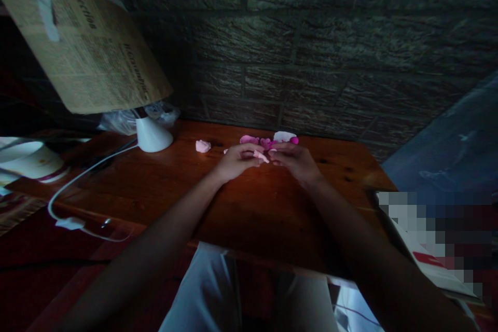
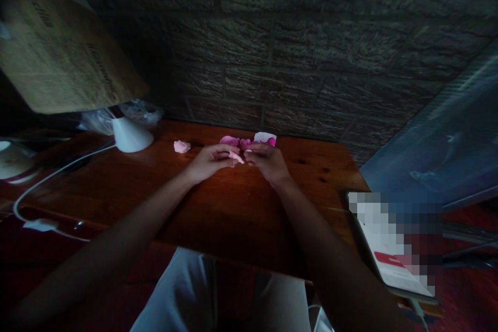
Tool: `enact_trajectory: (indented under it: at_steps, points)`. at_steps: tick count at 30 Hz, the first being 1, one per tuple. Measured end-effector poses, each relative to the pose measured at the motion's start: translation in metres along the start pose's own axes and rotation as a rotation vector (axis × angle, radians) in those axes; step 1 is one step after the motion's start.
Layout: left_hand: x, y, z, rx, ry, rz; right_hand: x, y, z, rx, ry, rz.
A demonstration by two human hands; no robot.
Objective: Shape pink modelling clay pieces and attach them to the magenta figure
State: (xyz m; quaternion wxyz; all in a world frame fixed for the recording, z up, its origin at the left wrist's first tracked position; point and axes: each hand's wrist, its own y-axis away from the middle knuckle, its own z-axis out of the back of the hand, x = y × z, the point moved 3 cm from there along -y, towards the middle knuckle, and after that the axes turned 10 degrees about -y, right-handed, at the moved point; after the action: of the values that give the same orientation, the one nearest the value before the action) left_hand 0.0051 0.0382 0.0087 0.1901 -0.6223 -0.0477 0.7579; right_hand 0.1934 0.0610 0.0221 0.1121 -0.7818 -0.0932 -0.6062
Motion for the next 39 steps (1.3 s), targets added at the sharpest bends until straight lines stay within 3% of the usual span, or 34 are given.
enact_trajectory:
  at_steps: [7,14,22,31,39]
  points:
    - [-0.006,0.001,0.001,-0.066,0.027,-0.035,0.0,-0.001,0.001,0.014,-0.059,-0.017]
    - [-0.011,0.001,-0.002,-0.044,0.062,-0.023,0.001,0.001,-0.002,0.025,-0.071,-0.05]
    - [-0.007,0.003,-0.003,-0.052,0.144,0.089,0.003,0.0,-0.004,0.018,-0.115,-0.017]
    - [-0.006,0.003,-0.003,-0.053,0.146,0.106,0.001,0.0,-0.002,-0.014,-0.163,-0.038]
    - [-0.004,0.001,-0.003,-0.068,0.148,0.107,0.004,0.0,-0.006,0.085,-0.116,0.009]
